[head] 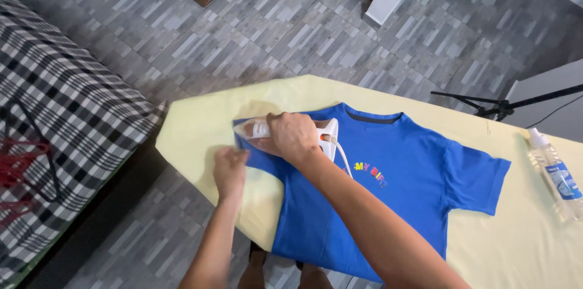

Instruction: The person irons a blue t-shirt on an ironing board, smoothing both the back and front sides. They then pick up a hanger, place the t-shirt on it, and hang it in a closet.

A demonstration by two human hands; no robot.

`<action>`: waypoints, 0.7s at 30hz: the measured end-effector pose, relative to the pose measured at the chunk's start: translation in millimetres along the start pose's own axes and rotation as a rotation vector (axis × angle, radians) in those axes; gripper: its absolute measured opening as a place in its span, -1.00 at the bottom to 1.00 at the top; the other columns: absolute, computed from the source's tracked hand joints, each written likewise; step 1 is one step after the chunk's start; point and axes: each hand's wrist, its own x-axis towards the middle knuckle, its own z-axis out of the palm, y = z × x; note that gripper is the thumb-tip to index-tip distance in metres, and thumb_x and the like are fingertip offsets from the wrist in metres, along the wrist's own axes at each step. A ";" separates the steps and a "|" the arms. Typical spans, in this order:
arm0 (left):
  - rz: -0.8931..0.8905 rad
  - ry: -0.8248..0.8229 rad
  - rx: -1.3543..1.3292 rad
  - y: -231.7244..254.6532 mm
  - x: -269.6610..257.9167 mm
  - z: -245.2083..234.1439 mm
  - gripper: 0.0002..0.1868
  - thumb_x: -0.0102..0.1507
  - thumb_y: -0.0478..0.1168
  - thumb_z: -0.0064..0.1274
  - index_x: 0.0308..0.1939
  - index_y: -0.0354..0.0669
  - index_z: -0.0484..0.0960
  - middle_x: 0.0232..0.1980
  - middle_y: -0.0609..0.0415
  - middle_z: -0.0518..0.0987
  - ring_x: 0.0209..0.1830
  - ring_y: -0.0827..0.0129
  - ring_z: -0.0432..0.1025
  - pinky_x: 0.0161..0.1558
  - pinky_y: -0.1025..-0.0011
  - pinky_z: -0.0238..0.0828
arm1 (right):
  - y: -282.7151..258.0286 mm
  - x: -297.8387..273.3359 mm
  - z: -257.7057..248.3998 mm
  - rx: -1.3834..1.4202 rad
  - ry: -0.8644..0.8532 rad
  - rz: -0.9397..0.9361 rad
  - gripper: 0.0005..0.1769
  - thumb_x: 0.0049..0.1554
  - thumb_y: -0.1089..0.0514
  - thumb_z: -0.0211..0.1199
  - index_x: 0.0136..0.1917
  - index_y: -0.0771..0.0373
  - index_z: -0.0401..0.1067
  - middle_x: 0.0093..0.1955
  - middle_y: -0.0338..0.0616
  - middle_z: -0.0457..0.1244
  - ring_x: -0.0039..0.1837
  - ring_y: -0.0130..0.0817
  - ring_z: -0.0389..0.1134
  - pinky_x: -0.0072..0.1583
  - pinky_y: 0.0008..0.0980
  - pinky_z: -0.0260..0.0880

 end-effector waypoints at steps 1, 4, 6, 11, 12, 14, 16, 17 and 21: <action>-0.015 -0.101 0.053 0.7 -10.5 -1.5 -0.41 0.00 0.12 0.17 0.00 -0.09 0.47 -0.03 -0.01 0.53 0.06 0.10 0.37 0.09 0.19 0.21 | -2.9 -2.6 -9.0 0.025 -0.024 0.031 -0.41 -0.13 -0.36 0.16 -0.07 0.15 0.42 -0.28 -0.09 0.33 -0.18 -0.10 0.40 -0.18 -0.14 0.42; -0.039 -0.257 0.356 -10.8 -15.2 9.0 -0.43 -0.04 0.43 0.01 -0.12 0.28 0.50 -0.12 0.32 0.55 0.02 0.25 0.41 0.05 0.16 0.19 | 2.2 13.9 18.9 0.002 0.032 0.043 -0.36 -0.17 -0.44 0.10 -0.15 0.14 0.41 -0.34 -0.11 0.31 -0.23 -0.10 0.39 -0.23 -0.15 0.40; -0.012 -0.247 0.356 1.7 -21.6 -0.6 -0.51 -0.03 0.35 0.01 -0.19 0.22 0.55 -0.18 0.23 0.57 -0.01 0.19 0.42 -0.01 0.18 0.24 | 0.6 9.9 13.2 -0.013 0.019 0.000 -0.39 -0.18 -0.40 0.12 -0.14 0.13 0.43 -0.34 -0.10 0.31 -0.23 -0.10 0.39 -0.23 -0.16 0.40; 0.016 -0.170 0.173 -23.8 -13.9 5.7 -0.65 -0.05 0.13 0.07 -0.37 0.03 0.62 -0.38 0.04 0.56 -0.15 0.08 0.44 -0.15 0.24 0.31 | -12.1 0.6 -19.7 0.023 -0.022 0.092 -0.38 -0.15 -0.38 0.11 -0.10 0.17 0.44 -0.26 -0.07 0.34 -0.15 -0.11 0.40 -0.16 -0.19 0.42; -0.031 -0.175 0.121 -23.6 -18.2 3.3 -0.69 -0.06 0.12 0.07 -0.45 0.02 0.61 -0.53 0.08 0.52 -0.30 0.18 0.45 -0.26 0.34 0.31 | -10.9 3.5 -13.8 0.032 -0.016 0.114 -0.40 -0.15 -0.35 0.13 -0.11 0.19 0.43 -0.27 -0.06 0.33 -0.16 -0.09 0.40 -0.17 -0.17 0.41; -0.078 -0.180 0.065 -18.6 -27.3 -3.8 -0.72 -0.07 0.10 0.07 -0.54 0.01 0.60 -0.68 0.12 0.47 -0.44 0.29 0.45 -0.36 0.45 0.30 | -11.4 5.9 -10.8 0.038 -0.009 0.133 -0.41 -0.15 -0.33 0.15 -0.12 0.20 0.43 -0.29 -0.05 0.33 -0.17 -0.07 0.39 -0.18 -0.16 0.41; -0.132 -0.158 0.043 -8.4 -35.9 -14.6 -0.75 -0.06 0.07 0.06 -0.57 0.03 0.60 -0.73 0.11 0.44 -0.51 0.29 0.43 -0.42 0.46 0.28 | -15.5 4.9 -17.1 0.106 -0.048 0.188 -0.37 -0.14 -0.35 0.12 -0.12 0.24 0.44 -0.24 -0.02 0.33 -0.13 -0.06 0.39 -0.15 -0.17 0.40; -0.131 -0.156 0.043 -10.8 -35.4 -18.4 -0.75 -0.06 0.07 0.06 -0.57 0.03 0.60 -0.73 0.11 0.44 -0.51 0.29 0.43 -0.42 0.46 0.28 | -21.2 1.7 -23.7 0.107 -0.046 0.187 -0.37 -0.14 -0.35 0.12 -0.12 0.24 0.44 -0.24 -0.02 0.33 -0.13 -0.06 0.39 -0.15 -0.17 0.40; -0.104 -0.080 -0.054 -30.0 -22.1 -22.9 -0.77 0.06 -0.07 -0.01 -0.31 -0.08 0.54 -0.44 0.00 0.50 -0.29 0.22 0.43 -0.23 0.34 0.32 | -38.5 -15.1 -41.4 0.271 -0.320 0.244 -0.32 -0.07 -0.36 -0.04 0.02 0.23 0.38 -0.04 -0.04 0.32 0.05 -0.07 0.36 0.00 -0.19 0.39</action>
